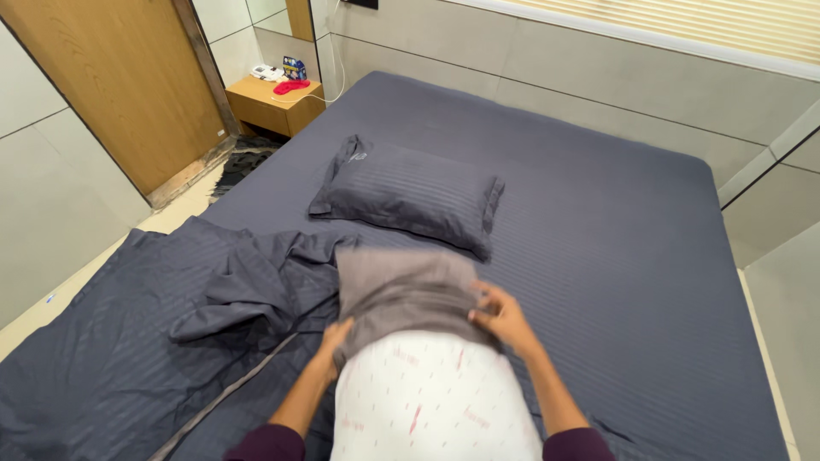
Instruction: The person inserts a pillow into a pillow cover, zips it shut, and then pulls another pillowcase over the pillow.
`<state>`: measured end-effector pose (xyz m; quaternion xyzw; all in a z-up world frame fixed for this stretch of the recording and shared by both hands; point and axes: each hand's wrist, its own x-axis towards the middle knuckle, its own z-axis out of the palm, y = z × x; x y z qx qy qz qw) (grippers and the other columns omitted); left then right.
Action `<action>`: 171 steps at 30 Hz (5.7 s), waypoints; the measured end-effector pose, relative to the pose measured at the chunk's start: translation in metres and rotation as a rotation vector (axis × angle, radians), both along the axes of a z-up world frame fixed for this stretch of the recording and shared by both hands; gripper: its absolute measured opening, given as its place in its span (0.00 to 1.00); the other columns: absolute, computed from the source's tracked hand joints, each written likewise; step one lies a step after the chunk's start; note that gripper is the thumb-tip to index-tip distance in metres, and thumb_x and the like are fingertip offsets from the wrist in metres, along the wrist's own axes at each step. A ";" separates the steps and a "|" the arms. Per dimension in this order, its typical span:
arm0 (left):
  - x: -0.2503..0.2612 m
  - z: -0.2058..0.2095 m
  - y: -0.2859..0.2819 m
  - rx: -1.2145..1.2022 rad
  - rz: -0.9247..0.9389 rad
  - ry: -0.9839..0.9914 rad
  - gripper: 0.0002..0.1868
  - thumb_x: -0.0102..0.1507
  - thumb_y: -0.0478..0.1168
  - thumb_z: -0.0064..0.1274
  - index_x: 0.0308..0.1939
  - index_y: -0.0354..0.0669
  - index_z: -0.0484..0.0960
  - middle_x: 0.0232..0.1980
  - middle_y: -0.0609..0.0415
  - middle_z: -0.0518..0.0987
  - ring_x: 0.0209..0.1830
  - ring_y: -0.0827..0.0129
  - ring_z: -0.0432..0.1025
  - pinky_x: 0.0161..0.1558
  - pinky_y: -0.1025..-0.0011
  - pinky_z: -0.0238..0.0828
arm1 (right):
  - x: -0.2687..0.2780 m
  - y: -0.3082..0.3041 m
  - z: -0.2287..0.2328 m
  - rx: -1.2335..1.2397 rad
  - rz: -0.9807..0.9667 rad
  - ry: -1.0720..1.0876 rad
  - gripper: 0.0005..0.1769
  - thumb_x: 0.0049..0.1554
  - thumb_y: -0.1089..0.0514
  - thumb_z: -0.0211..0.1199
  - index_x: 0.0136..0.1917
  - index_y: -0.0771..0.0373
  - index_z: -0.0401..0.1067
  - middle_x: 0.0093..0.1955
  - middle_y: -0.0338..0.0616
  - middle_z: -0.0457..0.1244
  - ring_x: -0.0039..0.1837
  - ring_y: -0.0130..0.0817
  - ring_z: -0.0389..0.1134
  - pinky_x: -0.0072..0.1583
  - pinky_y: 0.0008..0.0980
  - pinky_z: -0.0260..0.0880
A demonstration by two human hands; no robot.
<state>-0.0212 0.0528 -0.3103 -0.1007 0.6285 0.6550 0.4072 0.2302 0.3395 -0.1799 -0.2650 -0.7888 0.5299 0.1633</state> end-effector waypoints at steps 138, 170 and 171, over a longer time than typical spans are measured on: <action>0.169 0.154 -0.147 -0.527 -0.411 1.215 0.45 0.47 0.33 0.62 0.69 0.50 0.66 0.66 0.50 0.72 0.59 0.48 0.72 0.54 0.58 0.73 | -0.086 -0.092 0.044 0.266 0.684 -0.889 0.59 0.46 0.12 0.48 0.80 0.45 0.57 0.81 0.49 0.51 0.82 0.50 0.49 0.78 0.49 0.48; 0.093 0.104 -0.069 -0.275 -0.422 1.333 0.19 0.61 0.48 0.57 0.51 0.41 0.82 0.56 0.49 0.80 0.60 0.52 0.70 0.59 0.61 0.66 | 0.047 -0.068 0.018 0.404 0.131 -0.161 0.17 0.54 0.48 0.67 0.52 0.61 0.77 0.50 0.42 0.68 0.52 0.39 0.67 0.54 0.33 0.67; 0.093 0.101 -0.064 -0.342 -0.433 1.285 0.13 0.64 0.47 0.54 0.44 0.44 0.85 0.50 0.54 0.83 0.57 0.56 0.73 0.58 0.63 0.69 | 0.051 -0.067 0.010 0.439 0.073 -0.125 0.15 0.55 0.50 0.68 0.47 0.63 0.78 0.45 0.43 0.68 0.49 0.39 0.65 0.53 0.34 0.65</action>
